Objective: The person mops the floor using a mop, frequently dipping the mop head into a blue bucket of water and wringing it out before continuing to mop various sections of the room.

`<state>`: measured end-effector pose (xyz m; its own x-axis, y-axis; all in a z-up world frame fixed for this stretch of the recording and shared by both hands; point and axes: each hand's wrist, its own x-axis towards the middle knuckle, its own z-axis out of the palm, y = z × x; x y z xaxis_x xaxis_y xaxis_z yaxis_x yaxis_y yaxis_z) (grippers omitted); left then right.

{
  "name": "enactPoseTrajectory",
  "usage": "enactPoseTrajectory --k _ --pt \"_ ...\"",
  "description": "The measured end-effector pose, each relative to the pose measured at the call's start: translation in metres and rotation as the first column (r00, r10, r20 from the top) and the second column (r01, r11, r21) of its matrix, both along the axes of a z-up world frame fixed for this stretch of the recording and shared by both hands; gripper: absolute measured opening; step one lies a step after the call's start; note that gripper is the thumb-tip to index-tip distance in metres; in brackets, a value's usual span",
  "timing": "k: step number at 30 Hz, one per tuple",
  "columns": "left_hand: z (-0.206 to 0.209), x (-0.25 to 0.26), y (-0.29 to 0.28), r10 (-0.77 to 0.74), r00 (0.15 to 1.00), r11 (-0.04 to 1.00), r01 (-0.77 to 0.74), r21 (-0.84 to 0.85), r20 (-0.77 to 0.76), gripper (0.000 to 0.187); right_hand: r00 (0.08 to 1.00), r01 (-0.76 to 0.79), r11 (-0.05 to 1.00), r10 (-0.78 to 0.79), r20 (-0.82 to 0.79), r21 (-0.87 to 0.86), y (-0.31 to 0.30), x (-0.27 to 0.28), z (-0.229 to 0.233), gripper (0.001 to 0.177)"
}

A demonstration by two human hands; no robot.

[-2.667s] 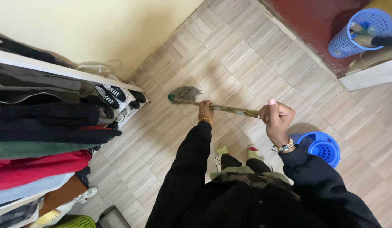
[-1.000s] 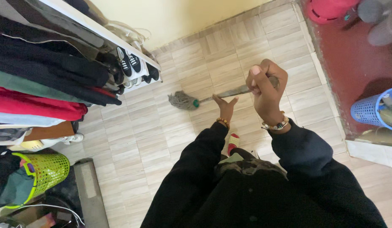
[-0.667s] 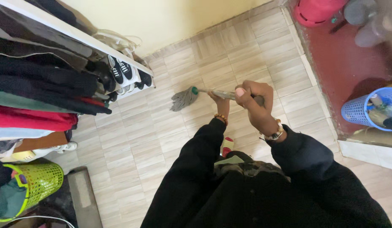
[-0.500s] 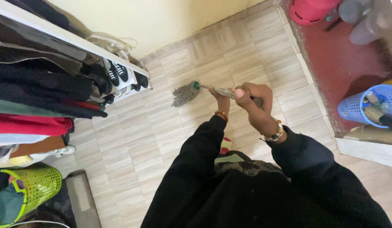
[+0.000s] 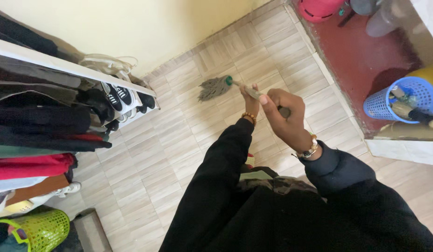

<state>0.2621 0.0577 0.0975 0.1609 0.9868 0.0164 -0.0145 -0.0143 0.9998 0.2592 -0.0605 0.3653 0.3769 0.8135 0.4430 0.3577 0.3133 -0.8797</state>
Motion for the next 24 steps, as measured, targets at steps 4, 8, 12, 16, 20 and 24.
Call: enactPoseTrajectory --k 4,8,12,16,20,24 --pt "0.004 0.006 0.007 -0.198 0.833 0.950 0.293 -0.109 0.517 0.083 0.993 0.120 0.993 -0.120 0.023 0.017 0.004 -0.003 0.000 0.042" --pt "0.009 0.007 0.005 -0.230 0.953 0.970 0.240 -0.029 0.195 0.071 0.960 0.258 0.960 -0.267 0.079 0.109 0.007 -0.006 0.003 0.039" --pt "0.010 -0.002 0.004 -0.246 0.965 0.950 0.258 0.175 -0.085 0.057 0.855 0.475 0.870 -0.492 0.164 0.134 0.007 -0.004 0.008 0.033" --pt "-0.001 -0.016 0.010 -0.356 0.875 0.832 0.457 0.315 -0.328 0.051 0.738 0.587 0.791 -0.610 0.287 0.173 0.003 0.007 0.008 0.042" --pt "-0.028 -0.027 0.018 -0.488 0.789 0.742 0.600 0.299 -0.373 0.046 0.496 0.669 0.696 -0.680 0.540 0.261 -0.012 0.012 0.001 0.049" --pt "-0.056 -0.022 0.018 -0.539 0.718 0.647 0.687 0.330 -0.440 0.042 0.471 0.744 0.627 -0.737 0.484 0.230 -0.026 0.025 -0.011 0.049"
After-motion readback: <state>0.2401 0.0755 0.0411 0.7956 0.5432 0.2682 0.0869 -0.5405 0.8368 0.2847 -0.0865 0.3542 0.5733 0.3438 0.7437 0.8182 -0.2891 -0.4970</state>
